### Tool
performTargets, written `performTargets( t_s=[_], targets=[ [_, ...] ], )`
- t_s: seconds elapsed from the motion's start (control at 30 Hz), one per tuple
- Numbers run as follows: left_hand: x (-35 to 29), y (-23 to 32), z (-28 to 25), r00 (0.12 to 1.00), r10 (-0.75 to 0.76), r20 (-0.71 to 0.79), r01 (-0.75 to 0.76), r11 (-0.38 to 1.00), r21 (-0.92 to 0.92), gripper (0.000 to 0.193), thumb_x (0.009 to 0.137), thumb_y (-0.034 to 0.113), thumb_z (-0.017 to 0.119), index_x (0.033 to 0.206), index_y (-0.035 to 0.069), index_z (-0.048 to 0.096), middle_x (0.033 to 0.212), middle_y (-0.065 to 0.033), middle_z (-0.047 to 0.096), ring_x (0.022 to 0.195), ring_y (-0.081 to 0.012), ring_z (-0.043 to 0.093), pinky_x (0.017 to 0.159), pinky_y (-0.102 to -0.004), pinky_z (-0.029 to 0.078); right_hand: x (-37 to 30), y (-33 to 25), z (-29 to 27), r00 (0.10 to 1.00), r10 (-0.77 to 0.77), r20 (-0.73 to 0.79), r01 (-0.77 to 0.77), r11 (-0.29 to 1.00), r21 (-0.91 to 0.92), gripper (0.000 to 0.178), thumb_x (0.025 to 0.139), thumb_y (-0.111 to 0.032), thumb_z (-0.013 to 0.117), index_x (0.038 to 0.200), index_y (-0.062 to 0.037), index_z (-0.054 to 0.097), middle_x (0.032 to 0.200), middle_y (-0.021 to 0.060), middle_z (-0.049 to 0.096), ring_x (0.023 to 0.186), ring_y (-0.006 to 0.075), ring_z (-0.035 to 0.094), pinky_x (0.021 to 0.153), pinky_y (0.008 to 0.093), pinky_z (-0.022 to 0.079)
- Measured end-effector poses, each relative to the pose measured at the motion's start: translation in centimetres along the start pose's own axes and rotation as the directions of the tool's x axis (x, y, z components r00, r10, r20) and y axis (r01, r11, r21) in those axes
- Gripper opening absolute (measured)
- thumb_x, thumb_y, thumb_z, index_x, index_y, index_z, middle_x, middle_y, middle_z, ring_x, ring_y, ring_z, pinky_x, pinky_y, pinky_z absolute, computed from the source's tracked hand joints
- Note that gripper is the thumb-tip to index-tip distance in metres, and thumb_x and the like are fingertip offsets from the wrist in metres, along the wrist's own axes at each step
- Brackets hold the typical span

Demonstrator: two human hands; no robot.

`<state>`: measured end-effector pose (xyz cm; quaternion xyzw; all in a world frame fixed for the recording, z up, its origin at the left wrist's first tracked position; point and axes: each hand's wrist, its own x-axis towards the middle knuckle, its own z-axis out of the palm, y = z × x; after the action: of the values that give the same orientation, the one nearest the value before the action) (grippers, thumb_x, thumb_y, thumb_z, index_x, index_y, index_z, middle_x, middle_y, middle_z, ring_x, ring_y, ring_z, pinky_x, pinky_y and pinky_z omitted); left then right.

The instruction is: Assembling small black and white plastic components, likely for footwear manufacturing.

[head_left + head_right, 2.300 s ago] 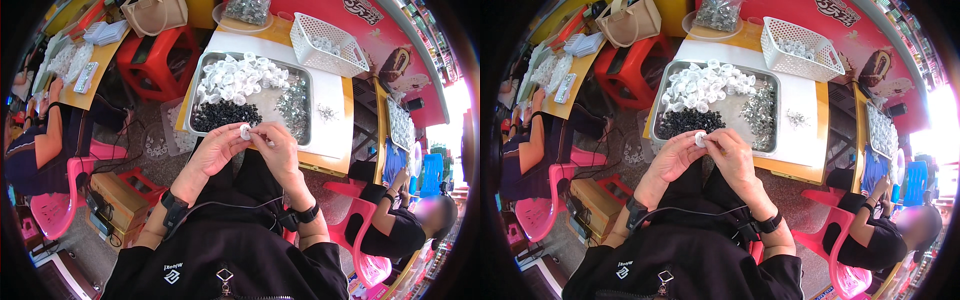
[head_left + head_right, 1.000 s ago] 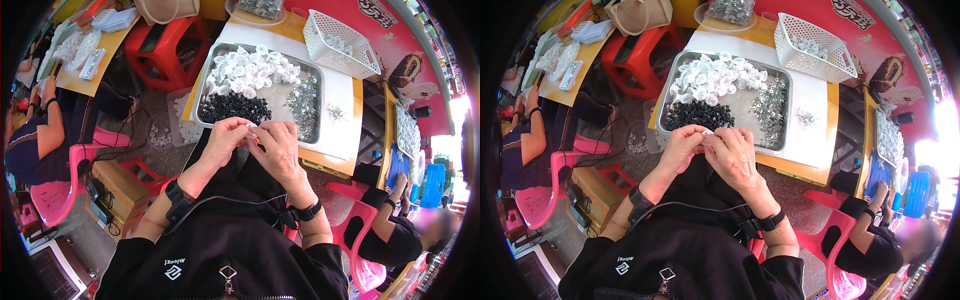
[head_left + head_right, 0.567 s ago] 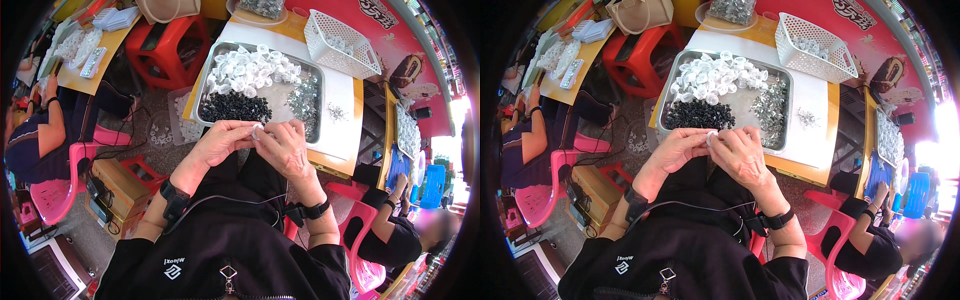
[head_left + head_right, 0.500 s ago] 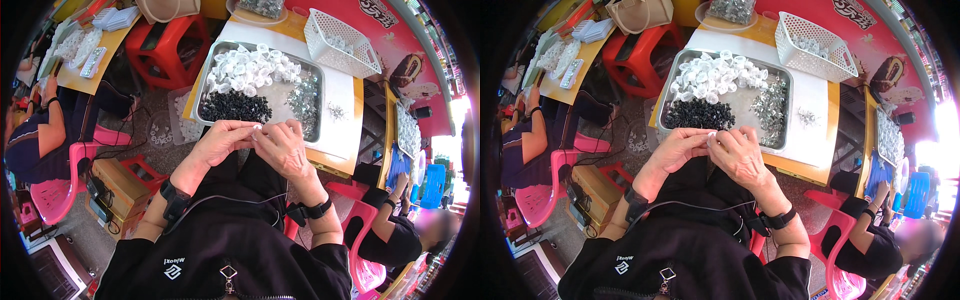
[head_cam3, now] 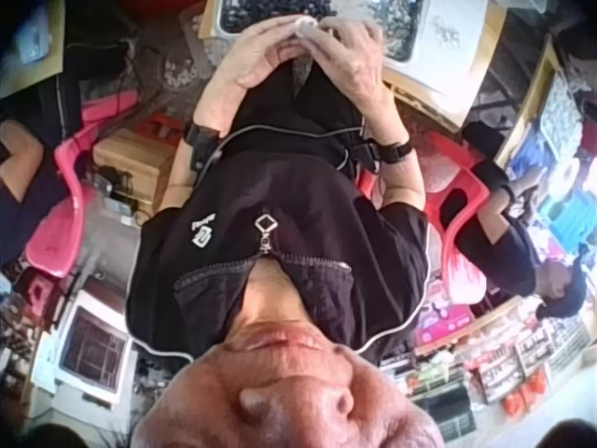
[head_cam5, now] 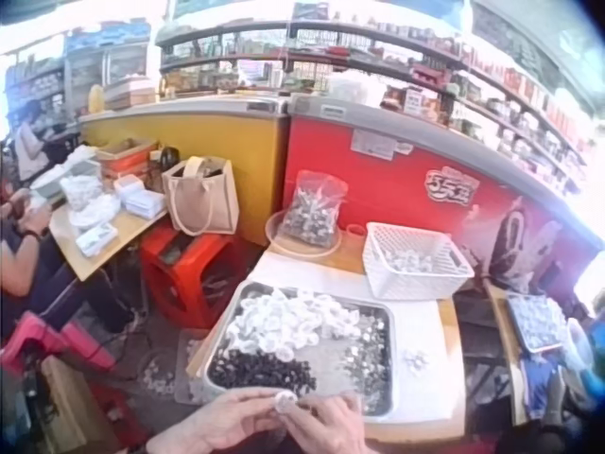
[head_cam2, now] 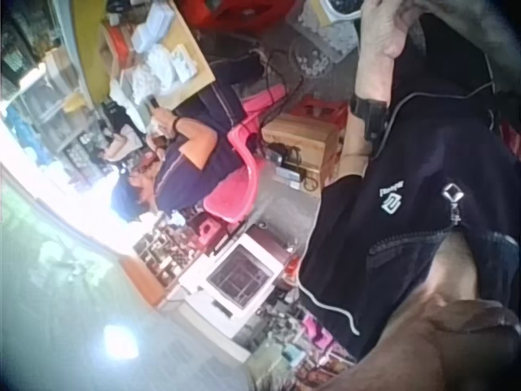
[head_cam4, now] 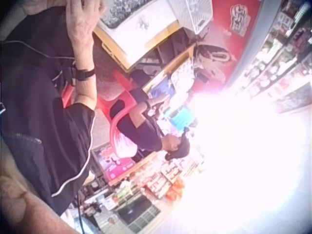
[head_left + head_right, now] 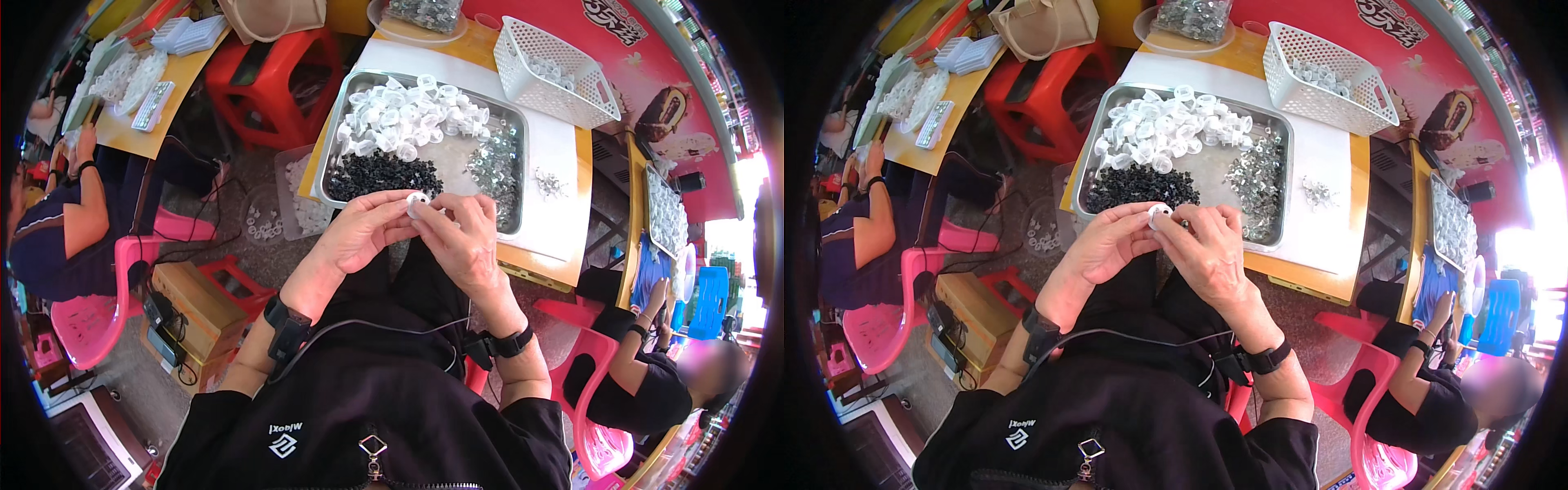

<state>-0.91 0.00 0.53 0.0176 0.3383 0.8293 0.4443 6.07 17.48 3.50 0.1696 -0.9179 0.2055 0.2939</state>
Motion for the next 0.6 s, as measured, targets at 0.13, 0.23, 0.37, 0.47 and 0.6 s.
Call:
performTargets(
  t_s=[0.13,0.23,0.37,0.47,0.6],
  targets=[
    [0.1,-0.5,-0.1,1.0,0.007,-0.023,-0.005,0.998,0.059,0.029,0.095,0.013,0.057,0.12,0.0,0.059,0.113,-0.0099,0.064,0.101,-0.0181,0.064,0.092,-0.0337,0.052,-0.7,0.4,-0.1,0.998,-0.041,0.043,0.043,0.998,-0.046,0.034,0.072,-0.011,0.075,0.105,-0.0136,0.066,0.093,-0.001,0.058,0.078,0.0147,0.057,0.077,0.0346,0.039],
    [0.0,-0.5,-0.4,0.997,0.011,-0.07,-0.001,0.991,0.133,0.028,0.094,0.012,0.057,0.119,-0.001,0.059,0.11,-0.0102,0.065,0.101,-0.0179,0.064,0.091,-0.0329,0.052,-1.2,0.1,0.4,0.996,-0.066,0.057,0.069,0.997,-0.043,0.036,0.072,-0.01,0.074,0.106,-0.0136,0.066,0.094,-0.0013,0.058,0.079,0.0147,0.056,0.077,0.0348,0.039],
    [-0.2,-0.4,-0.9,0.997,0.021,-0.071,-0.013,0.994,0.104,0.026,0.094,0.013,0.06,0.115,-0.001,0.062,0.108,-0.0098,0.066,0.097,-0.0162,0.065,0.088,-0.0307,0.054,-1.2,0.1,0.7,0.997,0.026,0.068,-0.034,0.993,0.114,0.028,0.077,-0.011,0.072,0.104,-0.0107,0.067,0.095,0.0011,0.061,0.083,0.0176,0.059,0.079,0.0348,0.041],
    [-0.3,-0.2,-0.8,0.997,0.033,-0.071,-0.028,0.997,0.071,0.026,0.094,0.013,0.059,0.116,-0.001,0.061,0.106,-0.0102,0.067,0.097,-0.0179,0.066,0.088,-0.0313,0.054,-0.5,2.1,0.8,0.897,0.435,0.077,-0.436,0.845,0.308,0.018,0.078,-0.012,0.072,0.095,-0.0074,0.071,0.089,0.0088,0.065,0.085,0.0253,0.062,0.079,0.0377,0.047],
    [-0.5,0.4,-1.2,0.995,0.036,-0.09,-0.037,0.999,-0.012,0.03,0.094,0.013,0.057,0.121,-0.001,0.057,0.108,-0.0126,0.066,0.097,-0.0239,0.066,0.087,-0.0345,0.055,0.0,6.8,1.4,0.811,0.572,0.124,-0.586,0.791,0.177,0.012,0.082,-0.013,0.067,0.091,-0.0057,0.07,0.087,0.011,0.064,0.08,0.0287,0.063,0.073,0.0384,0.049]
  ],
)
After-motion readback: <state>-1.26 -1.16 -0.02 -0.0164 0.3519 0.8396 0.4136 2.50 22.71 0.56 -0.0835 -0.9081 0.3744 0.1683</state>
